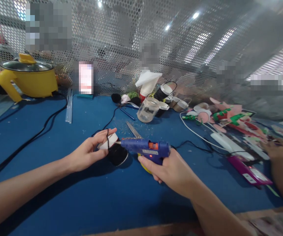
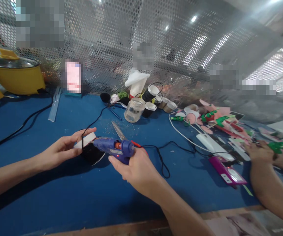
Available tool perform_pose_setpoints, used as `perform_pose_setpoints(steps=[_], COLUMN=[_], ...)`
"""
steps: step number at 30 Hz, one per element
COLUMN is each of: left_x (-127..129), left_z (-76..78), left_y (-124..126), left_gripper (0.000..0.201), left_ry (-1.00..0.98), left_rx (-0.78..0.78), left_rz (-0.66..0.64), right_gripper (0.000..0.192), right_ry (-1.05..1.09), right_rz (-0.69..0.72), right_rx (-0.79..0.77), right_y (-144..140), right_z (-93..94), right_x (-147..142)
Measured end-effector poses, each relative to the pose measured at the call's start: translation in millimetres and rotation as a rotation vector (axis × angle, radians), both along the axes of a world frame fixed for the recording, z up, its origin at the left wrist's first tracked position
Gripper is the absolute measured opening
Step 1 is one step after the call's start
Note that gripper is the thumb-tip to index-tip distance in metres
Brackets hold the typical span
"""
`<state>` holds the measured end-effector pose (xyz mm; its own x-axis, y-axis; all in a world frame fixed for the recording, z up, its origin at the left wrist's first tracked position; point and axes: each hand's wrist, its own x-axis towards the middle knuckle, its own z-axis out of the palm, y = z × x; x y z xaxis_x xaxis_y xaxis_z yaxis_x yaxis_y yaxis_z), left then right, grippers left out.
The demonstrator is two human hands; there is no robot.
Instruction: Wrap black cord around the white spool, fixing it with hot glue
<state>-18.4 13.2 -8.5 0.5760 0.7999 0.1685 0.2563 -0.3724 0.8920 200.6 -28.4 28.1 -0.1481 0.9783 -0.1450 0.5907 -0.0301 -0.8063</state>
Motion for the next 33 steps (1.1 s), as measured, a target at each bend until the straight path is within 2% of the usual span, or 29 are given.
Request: perform_pose_setpoints(steps=[13,21,25,28,33], left_x=[-2.4,-2.3,-2.6,-3.2,-4.2], left_z=[-10.0,-7.9,-7.1,-6.7,-6.4], left_y=[1.9,0.9,1.4,2.2,3.1], left_gripper=[0.028,0.027,0.026,0.022,0.018], left_ry=[-0.049,-0.038,-0.035,-0.036,-0.034], left_rx=[0.005,0.008,-0.014,-0.022,-0.008], left_rz=[0.004,0.005,-0.004,-0.009,-0.017], right_gripper=[0.019,0.017,0.025,0.032,0.03], right_ry=[0.022,0.042,-0.008,-0.029,-0.016], right_rz=[-0.006,0.023,0.01,0.063,0.092], right_rx=[-0.022,-0.017,-0.02,-0.009,-0.031], right_y=[-0.8,-3.2,2.7,8.7,8.5], right_z=[0.2,0.3,-0.3,-1.0,-1.5], right_x=[0.2,-1.5,2.9,7.2,9.5])
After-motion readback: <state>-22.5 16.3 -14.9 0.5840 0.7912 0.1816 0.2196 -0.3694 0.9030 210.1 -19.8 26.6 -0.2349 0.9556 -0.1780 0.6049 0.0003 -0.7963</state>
